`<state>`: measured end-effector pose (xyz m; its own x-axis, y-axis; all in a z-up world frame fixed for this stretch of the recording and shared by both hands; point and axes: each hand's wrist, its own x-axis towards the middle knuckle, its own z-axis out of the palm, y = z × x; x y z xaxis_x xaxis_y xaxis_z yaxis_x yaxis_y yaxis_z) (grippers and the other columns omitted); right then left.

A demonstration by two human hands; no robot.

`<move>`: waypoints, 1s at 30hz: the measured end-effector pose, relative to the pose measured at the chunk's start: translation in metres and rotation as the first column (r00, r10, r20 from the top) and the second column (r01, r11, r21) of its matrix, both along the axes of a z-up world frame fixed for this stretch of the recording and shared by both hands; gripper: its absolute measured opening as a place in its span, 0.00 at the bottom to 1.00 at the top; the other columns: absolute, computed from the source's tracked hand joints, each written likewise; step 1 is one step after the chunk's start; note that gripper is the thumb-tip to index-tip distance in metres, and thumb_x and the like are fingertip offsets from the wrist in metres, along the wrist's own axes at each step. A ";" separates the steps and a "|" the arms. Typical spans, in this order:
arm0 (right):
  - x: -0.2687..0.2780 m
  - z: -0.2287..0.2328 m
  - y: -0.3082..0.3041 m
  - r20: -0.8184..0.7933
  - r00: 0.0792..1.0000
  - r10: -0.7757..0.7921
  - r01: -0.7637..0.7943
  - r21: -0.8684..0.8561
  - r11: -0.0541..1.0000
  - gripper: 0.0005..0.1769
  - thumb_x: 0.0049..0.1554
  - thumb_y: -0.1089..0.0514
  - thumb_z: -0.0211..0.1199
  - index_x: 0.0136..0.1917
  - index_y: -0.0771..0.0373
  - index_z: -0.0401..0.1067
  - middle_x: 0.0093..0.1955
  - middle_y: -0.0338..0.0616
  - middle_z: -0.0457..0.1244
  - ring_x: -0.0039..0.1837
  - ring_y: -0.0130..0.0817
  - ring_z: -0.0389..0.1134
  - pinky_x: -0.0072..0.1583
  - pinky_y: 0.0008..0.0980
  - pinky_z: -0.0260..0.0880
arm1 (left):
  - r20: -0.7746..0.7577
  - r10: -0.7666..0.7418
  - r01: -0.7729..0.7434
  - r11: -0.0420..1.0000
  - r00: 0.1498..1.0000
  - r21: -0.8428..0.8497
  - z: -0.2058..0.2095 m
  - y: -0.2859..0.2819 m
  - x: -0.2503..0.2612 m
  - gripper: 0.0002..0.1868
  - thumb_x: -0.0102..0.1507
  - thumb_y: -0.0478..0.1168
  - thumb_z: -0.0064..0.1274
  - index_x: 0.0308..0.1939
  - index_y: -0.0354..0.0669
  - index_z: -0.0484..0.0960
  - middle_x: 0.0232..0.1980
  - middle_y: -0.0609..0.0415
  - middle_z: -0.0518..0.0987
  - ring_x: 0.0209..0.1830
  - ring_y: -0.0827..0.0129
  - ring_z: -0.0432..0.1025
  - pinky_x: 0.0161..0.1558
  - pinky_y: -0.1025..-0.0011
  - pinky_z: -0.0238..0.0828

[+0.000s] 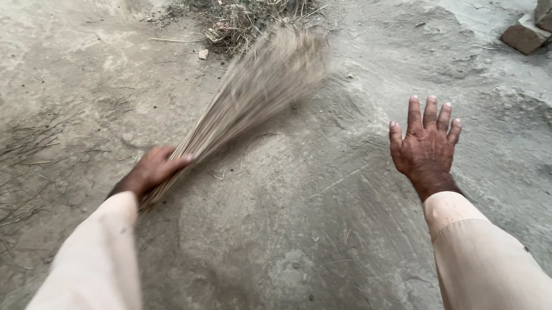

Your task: The person sweeps debris and dry grass into a pile on a concrete surface using a handheld broom made of sticks.

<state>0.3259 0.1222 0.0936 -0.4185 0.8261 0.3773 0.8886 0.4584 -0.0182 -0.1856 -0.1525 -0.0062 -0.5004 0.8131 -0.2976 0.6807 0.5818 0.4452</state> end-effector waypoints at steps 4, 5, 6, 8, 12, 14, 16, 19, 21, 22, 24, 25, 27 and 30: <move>-0.004 -0.007 0.004 0.021 1.000 -0.002 0.001 0.012 1.000 0.40 0.67 0.36 0.42 0.84 0.59 0.48 0.84 0.65 0.43 0.83 0.68 0.38 0.76 0.69 0.34 | 0.038 -0.034 0.041 0.978 0.999 -0.204 -0.041 -0.042 -0.027 0.57 0.54 0.80 0.45 0.77 0.48 0.66 0.73 0.37 0.72 0.72 0.50 0.70 0.70 0.42 0.69; -0.006 -0.009 0.002 0.017 1.000 -0.003 0.003 0.000 1.000 0.40 0.67 0.36 0.42 0.84 0.59 0.48 0.84 0.65 0.43 0.83 0.68 0.38 0.76 0.69 0.34 | 0.032 -0.021 0.028 0.973 0.999 -0.228 -0.044 -0.048 -0.026 0.58 0.54 0.81 0.46 0.77 0.47 0.66 0.73 0.39 0.72 0.74 0.50 0.68 0.72 0.43 0.66; -0.009 -0.011 0.001 0.012 1.000 -0.005 0.005 -0.012 1.000 0.40 0.66 0.36 0.43 0.84 0.59 0.48 0.84 0.65 0.43 0.83 0.68 0.38 0.76 0.69 0.34 | 0.025 -0.007 0.014 0.967 1.000 -0.253 -0.041 -0.050 -0.024 0.58 0.54 0.81 0.48 0.77 0.47 0.65 0.73 0.41 0.72 0.75 0.50 0.66 0.74 0.44 0.63; -0.016 -0.013 0.000 0.012 1.000 -0.005 0.006 -0.027 1.000 0.40 0.67 0.36 0.42 0.84 0.58 0.49 0.84 0.64 0.42 0.83 0.67 0.38 0.77 0.69 0.34 | -0.013 0.025 -0.027 0.975 1.000 -0.222 -0.026 -0.039 -0.009 0.54 0.57 0.79 0.46 0.76 0.48 0.64 0.75 0.42 0.67 0.75 0.50 0.63 0.72 0.40 0.61; -0.024 -0.015 -0.002 0.033 0.999 -0.008 0.010 -0.043 0.999 0.39 0.67 0.36 0.41 0.83 0.58 0.49 0.84 0.63 0.41 0.84 0.66 0.37 0.77 0.68 0.32 | 0.042 0.291 -0.284 0.951 0.956 -0.120 0.033 0.021 0.044 0.42 0.64 0.68 0.51 0.74 0.48 0.68 0.74 0.43 0.70 0.72 0.50 0.66 0.68 0.39 0.63; -0.027 -0.017 -0.003 0.043 0.999 -0.010 0.012 -0.042 0.999 0.39 0.67 0.36 0.41 0.83 0.58 0.49 0.84 0.63 0.41 0.84 0.65 0.37 0.77 0.68 0.32 | 0.098 0.372 -0.369 0.928 0.923 -0.052 0.065 0.050 0.068 0.38 0.65 0.63 0.56 0.72 0.48 0.70 0.67 0.46 0.74 0.59 0.56 0.72 0.57 0.50 0.72; -0.027 -0.018 -0.005 0.049 0.999 -0.017 0.019 -0.041 0.999 0.39 0.68 0.36 0.40 0.84 0.58 0.49 0.85 0.63 0.41 0.84 0.65 0.36 0.77 0.67 0.32 | 0.229 0.407 -0.432 0.899 0.884 0.069 0.089 0.075 0.088 0.31 0.64 0.55 0.57 0.69 0.51 0.73 0.53 0.50 0.80 0.40 0.66 0.74 0.39 0.63 0.74; -0.026 -0.017 -0.006 0.052 0.998 -0.036 0.040 -0.067 0.997 0.38 0.67 0.36 0.40 0.83 0.57 0.48 0.85 0.61 0.40 0.84 0.64 0.35 0.77 0.66 0.31 | 0.516 0.411 -0.559 0.812 0.751 0.167 0.110 0.113 0.109 0.18 0.66 0.48 0.57 0.55 0.42 0.81 0.35 0.51 0.83 0.21 0.74 0.69 0.20 0.72 0.65; -0.023 -0.015 -0.006 0.052 0.997 -0.052 0.057 -0.090 0.994 0.38 0.67 0.36 0.39 0.83 0.57 0.48 0.84 0.60 0.40 0.84 0.64 0.34 0.77 0.65 0.31 | 0.610 0.401 -0.614 0.769 0.683 0.181 0.114 0.133 0.126 0.14 0.65 0.46 0.59 0.47 0.41 0.80 0.31 0.51 0.81 0.18 0.75 0.66 0.17 0.74 0.63; -0.022 -0.013 -0.006 0.053 0.997 -0.052 0.057 -0.088 0.994 0.38 0.67 0.36 0.39 0.83 0.57 0.48 0.84 0.60 0.40 0.84 0.64 0.34 0.77 0.65 0.31 | 0.638 0.394 -0.616 0.770 0.662 0.164 0.115 0.143 0.133 0.13 0.65 0.47 0.59 0.45 0.41 0.82 0.32 0.50 0.81 0.18 0.73 0.67 0.17 0.73 0.64; -0.018 -0.010 -0.006 0.039 0.997 -0.065 0.069 -0.103 0.992 0.38 0.67 0.37 0.39 0.83 0.57 0.48 0.85 0.61 0.40 0.84 0.64 0.34 0.78 0.65 0.30 | 0.665 0.386 -0.619 0.771 0.639 0.147 0.117 0.165 0.142 0.13 0.65 0.47 0.58 0.43 0.40 0.83 0.32 0.50 0.81 0.17 0.72 0.68 0.16 0.73 0.65; -0.017 -0.008 -0.005 0.038 0.997 -0.064 0.068 -0.101 0.993 0.38 0.67 0.37 0.39 0.83 0.57 0.48 0.85 0.61 0.40 0.84 0.64 0.34 0.78 0.65 0.30 | 0.638 0.411 -0.617 0.776 0.651 0.130 0.119 0.177 0.145 0.14 0.65 0.49 0.59 0.43 0.42 0.83 0.35 0.50 0.83 0.21 0.71 0.70 0.23 0.70 0.67; -0.016 -0.007 -0.004 0.019 0.997 -0.077 0.078 -0.102 0.992 0.38 0.67 0.36 0.40 0.83 0.58 0.49 0.84 0.61 0.41 0.84 0.64 0.34 0.78 0.65 0.30 | 0.607 0.436 -0.616 0.780 0.664 0.114 0.125 0.191 0.151 0.16 0.64 0.52 0.59 0.44 0.44 0.83 0.37 0.51 0.85 0.25 0.70 0.71 0.30 0.67 0.69; -0.014 -0.006 -0.003 0.014 0.997 -0.077 0.078 -0.114 0.990 0.38 0.67 0.36 0.40 0.83 0.57 0.49 0.84 0.61 0.41 0.84 0.64 0.35 0.78 0.65 0.30 | 0.656 0.342 -0.574 0.801 0.673 0.172 0.143 0.200 0.153 0.20 0.65 0.52 0.57 0.51 0.41 0.80 0.51 0.47 0.86 0.48 0.63 0.82 0.62 0.59 0.69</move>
<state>0.3117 0.1193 0.0873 -0.3550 0.8935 0.2750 0.9216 0.3839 -0.0576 -0.0322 0.0475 0.1369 -0.6648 0.6265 -0.4068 -0.0830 0.4793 0.8737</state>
